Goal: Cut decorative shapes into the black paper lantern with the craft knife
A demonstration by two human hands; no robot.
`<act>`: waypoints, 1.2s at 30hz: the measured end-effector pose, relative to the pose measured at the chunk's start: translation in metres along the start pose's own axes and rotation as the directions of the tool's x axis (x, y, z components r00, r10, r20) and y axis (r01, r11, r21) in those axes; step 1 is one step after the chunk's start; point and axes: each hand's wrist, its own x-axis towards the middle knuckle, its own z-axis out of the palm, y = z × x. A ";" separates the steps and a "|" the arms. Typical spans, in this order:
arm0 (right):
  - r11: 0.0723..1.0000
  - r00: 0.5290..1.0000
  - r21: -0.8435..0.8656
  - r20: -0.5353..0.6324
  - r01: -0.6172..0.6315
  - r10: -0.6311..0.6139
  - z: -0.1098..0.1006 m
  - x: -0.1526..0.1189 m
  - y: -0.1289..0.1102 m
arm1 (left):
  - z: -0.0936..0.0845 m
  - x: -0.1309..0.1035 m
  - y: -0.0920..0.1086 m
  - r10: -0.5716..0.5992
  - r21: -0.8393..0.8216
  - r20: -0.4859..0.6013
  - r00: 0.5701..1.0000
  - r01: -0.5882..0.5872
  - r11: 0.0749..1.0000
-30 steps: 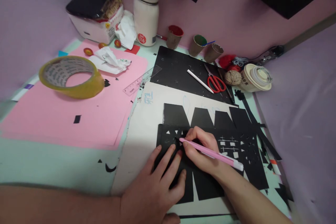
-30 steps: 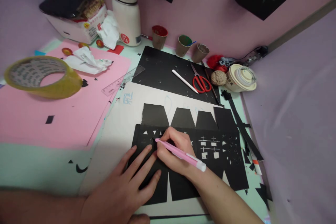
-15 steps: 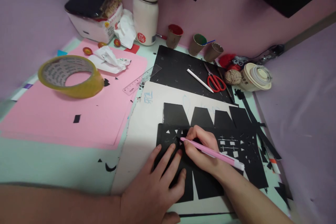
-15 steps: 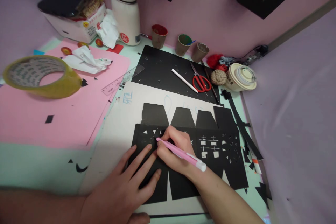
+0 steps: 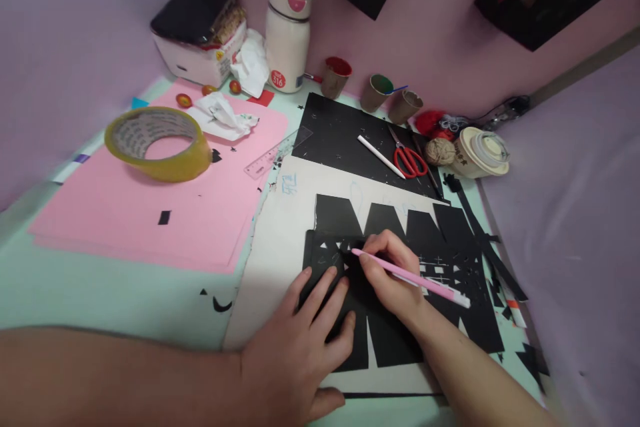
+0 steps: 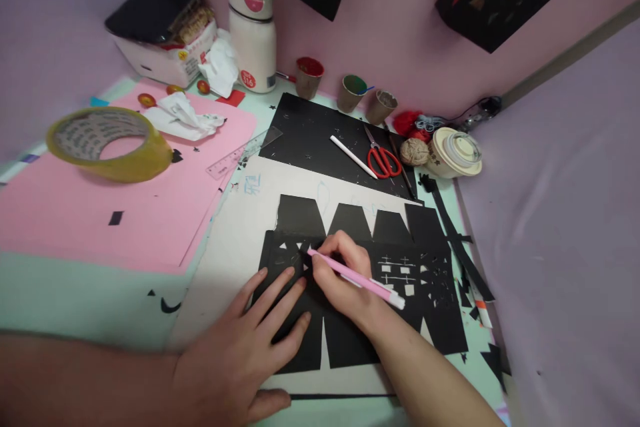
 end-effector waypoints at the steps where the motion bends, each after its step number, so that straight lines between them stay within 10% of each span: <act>1: 1.000 0.999 0.015 -0.036 -0.024 0.025 0.000 0.000 -0.003 | -0.001 0.000 0.000 0.003 0.002 0.001 1.000 -0.003 1.000; 9: 0.958 0.956 0.103 -0.099 -0.266 0.276 0.010 -0.011 -0.026 | -0.002 -0.001 -0.011 0.095 -0.050 0.027 0.995 -0.093 0.994; 18: 0.962 0.980 -0.265 -0.199 -0.062 0.008 0.024 -0.020 -0.007 | -0.005 -0.001 -0.010 0.074 -0.077 0.025 0.997 -0.072 0.994; 36: 0.954 0.985 -0.300 -0.157 0.019 -0.069 0.023 -0.021 -0.001 | 0.000 -0.002 -0.009 0.064 -0.046 0.007 0.998 -0.064 0.997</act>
